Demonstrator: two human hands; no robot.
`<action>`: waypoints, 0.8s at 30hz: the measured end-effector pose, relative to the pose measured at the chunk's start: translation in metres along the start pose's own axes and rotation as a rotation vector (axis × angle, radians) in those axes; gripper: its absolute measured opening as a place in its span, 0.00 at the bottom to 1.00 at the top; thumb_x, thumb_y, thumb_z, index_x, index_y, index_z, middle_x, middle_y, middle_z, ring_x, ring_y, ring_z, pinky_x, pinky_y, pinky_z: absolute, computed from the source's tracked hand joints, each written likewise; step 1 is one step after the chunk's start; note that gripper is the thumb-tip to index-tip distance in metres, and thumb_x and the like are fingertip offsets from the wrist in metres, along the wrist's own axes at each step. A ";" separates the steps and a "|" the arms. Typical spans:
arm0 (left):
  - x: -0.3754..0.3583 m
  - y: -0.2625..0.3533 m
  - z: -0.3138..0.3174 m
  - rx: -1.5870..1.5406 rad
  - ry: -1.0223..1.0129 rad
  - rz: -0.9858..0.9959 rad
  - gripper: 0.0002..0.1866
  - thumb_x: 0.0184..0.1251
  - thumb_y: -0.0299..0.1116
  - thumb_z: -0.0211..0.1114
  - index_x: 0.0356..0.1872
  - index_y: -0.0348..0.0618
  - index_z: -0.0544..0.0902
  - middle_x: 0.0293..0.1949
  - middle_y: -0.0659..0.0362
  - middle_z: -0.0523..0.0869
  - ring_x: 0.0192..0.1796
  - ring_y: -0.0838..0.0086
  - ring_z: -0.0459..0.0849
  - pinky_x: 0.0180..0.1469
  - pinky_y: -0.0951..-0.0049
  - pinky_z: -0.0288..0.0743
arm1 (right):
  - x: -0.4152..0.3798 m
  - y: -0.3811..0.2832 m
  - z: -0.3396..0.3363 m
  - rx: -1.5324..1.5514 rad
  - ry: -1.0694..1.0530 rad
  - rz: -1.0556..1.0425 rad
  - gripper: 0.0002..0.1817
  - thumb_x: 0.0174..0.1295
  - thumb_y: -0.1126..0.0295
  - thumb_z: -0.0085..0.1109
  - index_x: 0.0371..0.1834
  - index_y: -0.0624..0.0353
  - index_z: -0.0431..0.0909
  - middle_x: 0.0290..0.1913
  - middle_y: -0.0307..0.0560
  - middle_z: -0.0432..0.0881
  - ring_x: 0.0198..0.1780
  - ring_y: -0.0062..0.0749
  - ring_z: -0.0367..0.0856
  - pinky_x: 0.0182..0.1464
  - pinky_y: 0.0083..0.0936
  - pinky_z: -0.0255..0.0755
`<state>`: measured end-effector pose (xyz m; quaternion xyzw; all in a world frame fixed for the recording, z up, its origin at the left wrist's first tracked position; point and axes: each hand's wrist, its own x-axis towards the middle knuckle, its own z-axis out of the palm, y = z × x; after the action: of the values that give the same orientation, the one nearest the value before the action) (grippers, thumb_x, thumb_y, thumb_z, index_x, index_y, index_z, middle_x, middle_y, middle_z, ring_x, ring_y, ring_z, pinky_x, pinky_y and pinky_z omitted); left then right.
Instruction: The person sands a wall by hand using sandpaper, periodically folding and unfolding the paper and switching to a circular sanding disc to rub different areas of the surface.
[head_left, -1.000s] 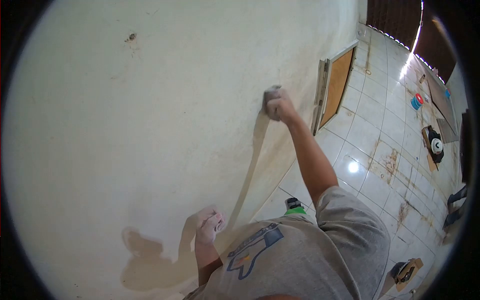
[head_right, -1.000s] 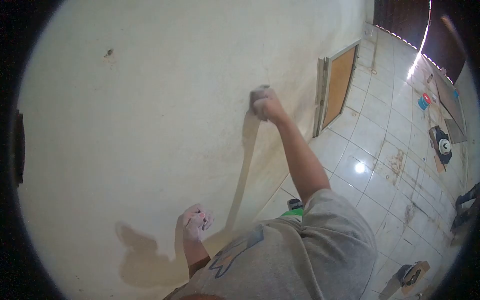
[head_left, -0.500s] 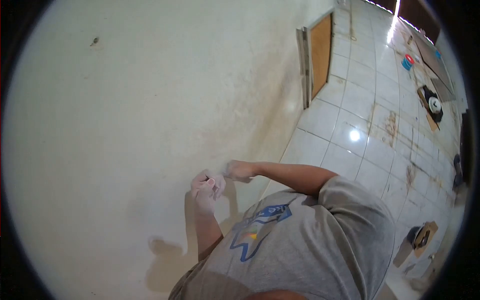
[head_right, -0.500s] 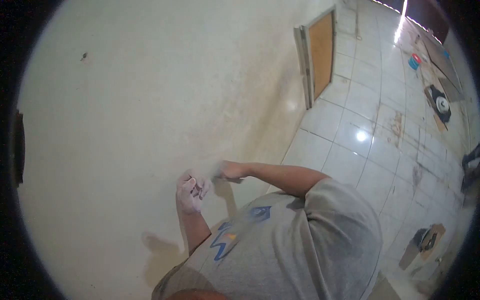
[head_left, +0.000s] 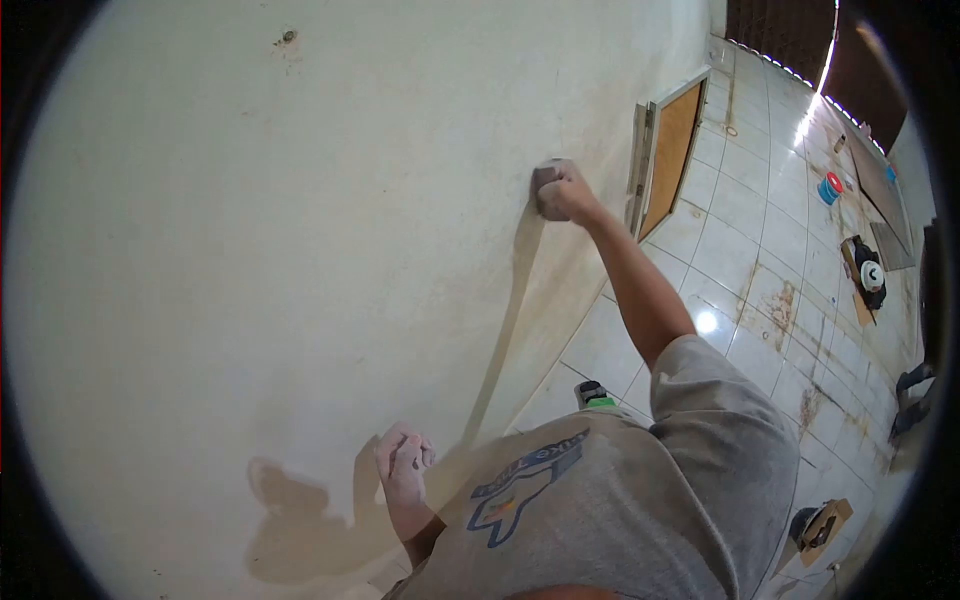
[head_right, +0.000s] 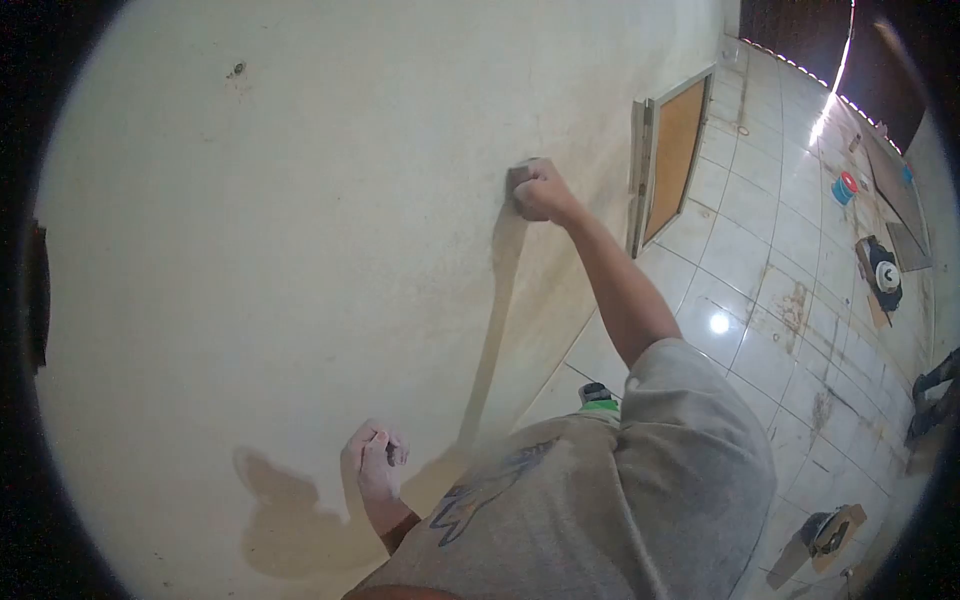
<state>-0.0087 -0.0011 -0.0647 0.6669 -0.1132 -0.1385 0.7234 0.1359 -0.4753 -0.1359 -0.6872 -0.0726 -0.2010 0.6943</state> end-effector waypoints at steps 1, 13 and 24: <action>-0.009 0.007 0.001 0.031 0.005 0.011 0.13 0.67 0.38 0.62 0.26 0.41 0.77 0.21 0.61 0.76 0.23 0.79 0.72 0.25 0.77 0.61 | -0.006 0.001 0.022 -0.295 -0.025 -0.224 0.08 0.48 0.77 0.55 0.14 0.56 0.71 0.16 0.31 0.66 0.19 0.22 0.66 0.21 0.26 0.62; 0.023 0.046 0.026 -0.177 -0.419 0.250 0.20 0.67 0.48 0.65 0.30 0.38 0.75 0.20 0.56 0.75 0.20 0.74 0.69 0.22 0.75 0.60 | -0.130 -0.055 0.177 0.613 -0.540 0.319 0.15 0.46 0.84 0.56 0.13 0.56 0.62 0.18 0.33 0.63 0.17 0.17 0.61 0.18 0.25 0.52; 0.023 0.019 0.041 -0.156 -0.276 0.071 0.20 0.68 0.47 0.65 0.32 0.36 0.78 0.23 0.57 0.76 0.25 0.74 0.74 0.29 0.75 0.65 | -0.071 0.009 -0.055 0.225 0.268 0.204 0.10 0.41 0.84 0.50 0.25 0.55 0.72 0.24 0.34 0.72 0.20 0.21 0.68 0.20 0.24 0.60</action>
<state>-0.0001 -0.0461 -0.0423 0.5787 -0.2240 -0.2115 0.7551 0.0655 -0.5171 -0.1735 -0.5764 0.0685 -0.2097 0.7868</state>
